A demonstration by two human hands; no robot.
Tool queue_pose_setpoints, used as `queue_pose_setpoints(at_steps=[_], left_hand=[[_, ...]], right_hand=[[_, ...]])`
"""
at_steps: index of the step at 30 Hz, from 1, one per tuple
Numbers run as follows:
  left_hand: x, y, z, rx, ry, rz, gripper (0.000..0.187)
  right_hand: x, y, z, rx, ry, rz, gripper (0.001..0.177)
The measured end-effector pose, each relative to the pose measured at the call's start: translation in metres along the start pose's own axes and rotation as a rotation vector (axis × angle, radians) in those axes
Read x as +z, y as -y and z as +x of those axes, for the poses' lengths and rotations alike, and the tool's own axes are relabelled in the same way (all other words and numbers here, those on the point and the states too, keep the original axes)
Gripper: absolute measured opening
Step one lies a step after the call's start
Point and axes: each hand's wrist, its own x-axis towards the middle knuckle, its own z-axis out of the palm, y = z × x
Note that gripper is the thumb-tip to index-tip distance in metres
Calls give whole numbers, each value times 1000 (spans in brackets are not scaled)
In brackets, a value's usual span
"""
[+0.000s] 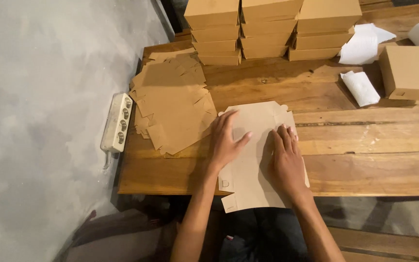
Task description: The person folds flat cardboard box blanks into assembled boxes by hand. They repeatedly fold the side flaps and tabs inward, then tuck the locking tabs to secure the box shape. Completed boxes are stacked on the table.
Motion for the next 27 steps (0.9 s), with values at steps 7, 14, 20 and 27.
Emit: queue_pose_setpoints(at_steps=[7, 14, 20, 27], left_hand=[[-22, -27, -93, -187, -210, 79, 65], [-21, -34, -101, -217, -228, 239, 63], [-21, -36, -100, -195, -273, 165, 60], [-28, -44, -91, -132, -286, -34, 52]], right_hand=[[7, -8, -1, -14, 23, -19, 61], [4, -3, -2, -25, 16, 41, 51], [4, -5, -2, -37, 22, 14, 54], [3, -1, -3, -29, 34, 7, 50]])
